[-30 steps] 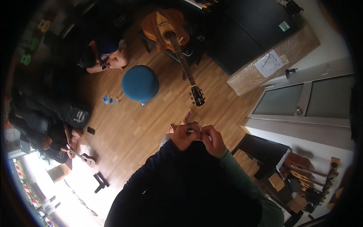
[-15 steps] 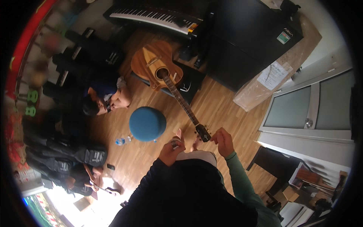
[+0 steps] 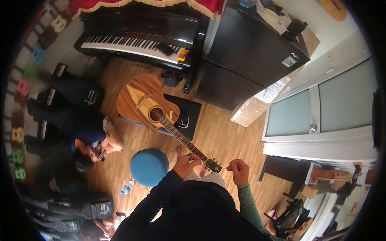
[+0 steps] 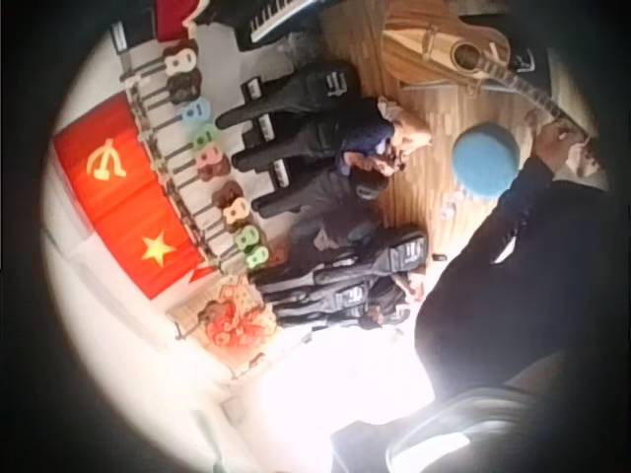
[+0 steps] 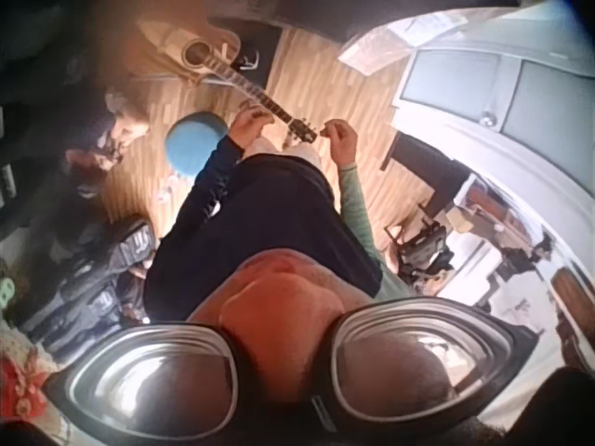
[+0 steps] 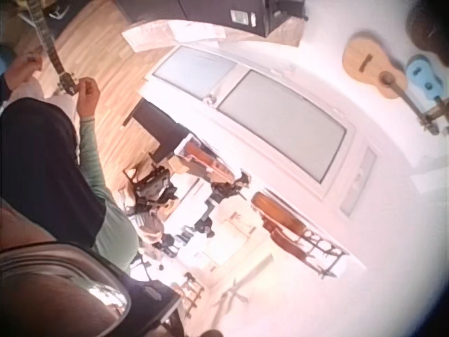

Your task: The person sits on the floor with a guitar on their lap and ties a knot in a guitar string using their hands. They then stand up, use pliers to cut the string, and place the cut piece into a box.

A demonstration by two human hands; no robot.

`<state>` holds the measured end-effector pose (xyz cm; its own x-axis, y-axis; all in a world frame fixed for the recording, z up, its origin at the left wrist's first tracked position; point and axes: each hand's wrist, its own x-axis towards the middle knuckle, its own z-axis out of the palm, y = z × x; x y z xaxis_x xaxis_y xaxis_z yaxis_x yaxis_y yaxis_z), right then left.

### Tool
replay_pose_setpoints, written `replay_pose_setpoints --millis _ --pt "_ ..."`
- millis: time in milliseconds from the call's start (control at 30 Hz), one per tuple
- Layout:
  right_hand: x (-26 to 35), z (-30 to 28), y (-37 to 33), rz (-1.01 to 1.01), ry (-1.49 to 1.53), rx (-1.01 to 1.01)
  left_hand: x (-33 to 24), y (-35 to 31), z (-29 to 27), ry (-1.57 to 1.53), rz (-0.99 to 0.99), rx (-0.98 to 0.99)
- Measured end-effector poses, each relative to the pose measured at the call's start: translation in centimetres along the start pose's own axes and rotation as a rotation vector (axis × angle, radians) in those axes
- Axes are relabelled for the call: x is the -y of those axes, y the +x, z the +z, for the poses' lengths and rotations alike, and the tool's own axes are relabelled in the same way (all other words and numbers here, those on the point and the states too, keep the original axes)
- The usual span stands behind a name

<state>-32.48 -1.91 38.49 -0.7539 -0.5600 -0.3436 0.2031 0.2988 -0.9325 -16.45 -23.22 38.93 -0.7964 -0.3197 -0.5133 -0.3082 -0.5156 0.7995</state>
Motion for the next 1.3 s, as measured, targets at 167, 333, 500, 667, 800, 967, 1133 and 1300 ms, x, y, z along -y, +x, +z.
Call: replay_pose_setpoints --millis 167,333,500,667,800,967,1133,1300 --pt "-1.0 1.4 -3.5 0.114 0.031 -0.058 0.2 2.7 -2.3 -0.028 -0.152 0.072" --pt "-4.1 0.4 -10.6 0.080 0.141 -0.313 0.2 2.4 0.6 -0.026 -0.253 0.323" --pt "-6.3 -2.0 -20.2 0.030 0.194 -0.634 0.7 -1.9 8.8 0.184 -0.520 0.515" --pt "-13.4 -4.4 -33.5 0.020 0.381 -0.938 7.1 -9.5 19.7 0.515 -0.558 0.822" --pt "-20.4 -6.5 -46.6 0.039 0.422 -1.146 17.7 -16.2 27.2 0.587 -0.709 0.870" --pt "-27.5 -8.2 -62.1 0.150 0.472 -1.473 26.2 -26.7 37.7 0.735 -0.815 1.159" --pt "-28.1 -12.4 -72.8 0.246 0.282 -1.706 38.3 -33.4 47.0 0.972 -0.436 1.445" --pt "-27.7 -20.1 -78.4 0.169 0.148 -1.814 45.7 -42.5 58.0 0.949 -0.463 1.604"
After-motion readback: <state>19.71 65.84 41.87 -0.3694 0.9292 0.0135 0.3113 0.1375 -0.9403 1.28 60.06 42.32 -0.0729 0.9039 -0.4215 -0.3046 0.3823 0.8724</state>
